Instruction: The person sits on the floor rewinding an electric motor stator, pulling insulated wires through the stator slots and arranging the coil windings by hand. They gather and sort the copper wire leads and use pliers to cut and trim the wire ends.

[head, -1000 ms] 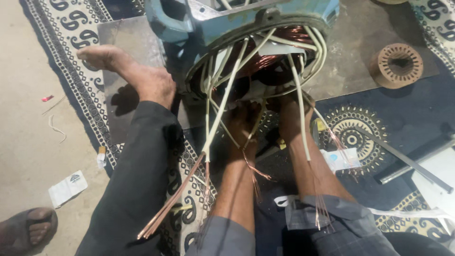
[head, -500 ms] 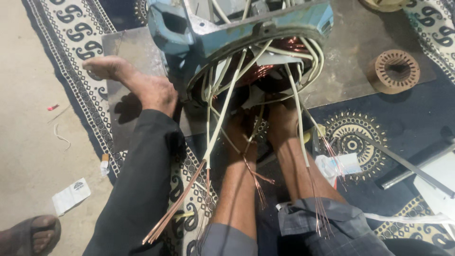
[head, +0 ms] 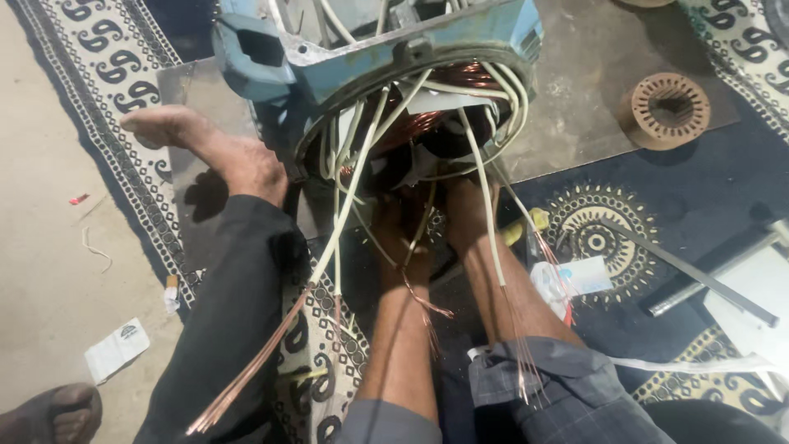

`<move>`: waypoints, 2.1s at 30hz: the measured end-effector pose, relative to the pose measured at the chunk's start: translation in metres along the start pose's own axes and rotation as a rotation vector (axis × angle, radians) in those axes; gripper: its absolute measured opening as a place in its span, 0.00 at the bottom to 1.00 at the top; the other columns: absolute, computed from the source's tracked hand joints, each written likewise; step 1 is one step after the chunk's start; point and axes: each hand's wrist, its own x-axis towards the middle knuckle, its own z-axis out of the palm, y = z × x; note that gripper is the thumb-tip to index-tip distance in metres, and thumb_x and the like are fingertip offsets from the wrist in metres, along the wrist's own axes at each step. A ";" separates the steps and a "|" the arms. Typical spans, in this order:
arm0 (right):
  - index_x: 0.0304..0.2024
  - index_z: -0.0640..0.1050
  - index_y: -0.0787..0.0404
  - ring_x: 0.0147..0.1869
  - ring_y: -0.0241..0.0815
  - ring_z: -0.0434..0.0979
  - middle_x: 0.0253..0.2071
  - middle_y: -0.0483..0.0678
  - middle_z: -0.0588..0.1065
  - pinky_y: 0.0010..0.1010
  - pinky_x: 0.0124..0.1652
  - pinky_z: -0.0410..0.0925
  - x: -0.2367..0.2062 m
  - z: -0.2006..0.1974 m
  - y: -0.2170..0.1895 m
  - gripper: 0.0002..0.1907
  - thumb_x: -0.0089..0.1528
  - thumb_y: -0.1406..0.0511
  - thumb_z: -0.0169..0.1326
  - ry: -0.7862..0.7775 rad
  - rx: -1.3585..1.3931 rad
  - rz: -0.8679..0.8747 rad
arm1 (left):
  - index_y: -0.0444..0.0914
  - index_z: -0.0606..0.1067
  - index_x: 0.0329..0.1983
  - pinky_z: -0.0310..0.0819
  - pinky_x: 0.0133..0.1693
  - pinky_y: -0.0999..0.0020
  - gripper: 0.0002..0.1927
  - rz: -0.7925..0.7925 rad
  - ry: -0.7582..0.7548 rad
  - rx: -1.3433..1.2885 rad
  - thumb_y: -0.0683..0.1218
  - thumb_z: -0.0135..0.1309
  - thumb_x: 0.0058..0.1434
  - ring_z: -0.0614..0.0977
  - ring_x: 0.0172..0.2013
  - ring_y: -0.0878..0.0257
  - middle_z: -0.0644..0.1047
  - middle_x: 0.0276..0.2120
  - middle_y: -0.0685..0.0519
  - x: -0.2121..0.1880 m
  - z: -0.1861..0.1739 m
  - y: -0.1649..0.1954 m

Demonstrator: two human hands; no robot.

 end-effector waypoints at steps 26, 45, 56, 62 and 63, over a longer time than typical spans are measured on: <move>0.50 0.78 0.62 0.41 0.48 0.80 0.41 0.53 0.79 0.39 0.37 0.75 0.018 -0.026 0.012 0.09 0.68 0.71 0.51 -0.229 -0.743 -0.230 | 0.36 0.72 0.66 0.78 0.34 0.75 0.18 -0.018 -0.260 -0.162 0.47 0.53 0.76 0.81 0.35 0.65 0.79 0.42 0.49 -0.005 -0.028 0.008; 0.49 0.81 0.66 0.41 0.37 0.79 0.41 0.52 0.83 0.31 0.38 0.70 0.004 0.007 -0.010 0.11 0.65 0.69 0.56 0.232 -0.787 -0.353 | 0.40 0.70 0.62 0.77 0.56 0.48 0.23 -0.175 0.006 -0.153 0.42 0.54 0.62 0.74 0.61 0.48 0.75 0.57 0.50 -0.054 0.017 0.040; 0.44 0.82 0.67 0.38 0.34 0.76 0.38 0.45 0.80 0.27 0.36 0.71 0.013 0.003 0.003 0.09 0.64 0.73 0.54 0.181 -0.469 -0.342 | 0.38 0.73 0.59 0.77 0.50 0.53 0.20 0.496 0.144 0.116 0.44 0.54 0.63 0.76 0.52 0.52 0.77 0.50 0.50 0.040 0.066 0.184; 0.46 0.80 0.67 0.38 0.36 0.74 0.38 0.45 0.79 0.28 0.38 0.69 0.013 -0.010 0.010 0.12 0.64 0.69 0.50 0.019 -0.109 -0.254 | 0.37 0.74 0.57 0.77 0.46 0.56 0.19 0.539 0.180 0.217 0.46 0.54 0.63 0.77 0.47 0.54 0.78 0.46 0.50 0.047 0.060 0.202; 0.47 0.80 0.65 0.39 0.36 0.77 0.40 0.44 0.79 0.28 0.40 0.72 0.009 -0.008 0.007 0.13 0.62 0.68 0.50 -0.050 0.001 -0.259 | 0.37 0.74 0.57 0.78 0.46 0.57 0.19 0.525 0.188 0.221 0.46 0.54 0.63 0.78 0.46 0.54 0.78 0.45 0.50 0.043 0.061 0.200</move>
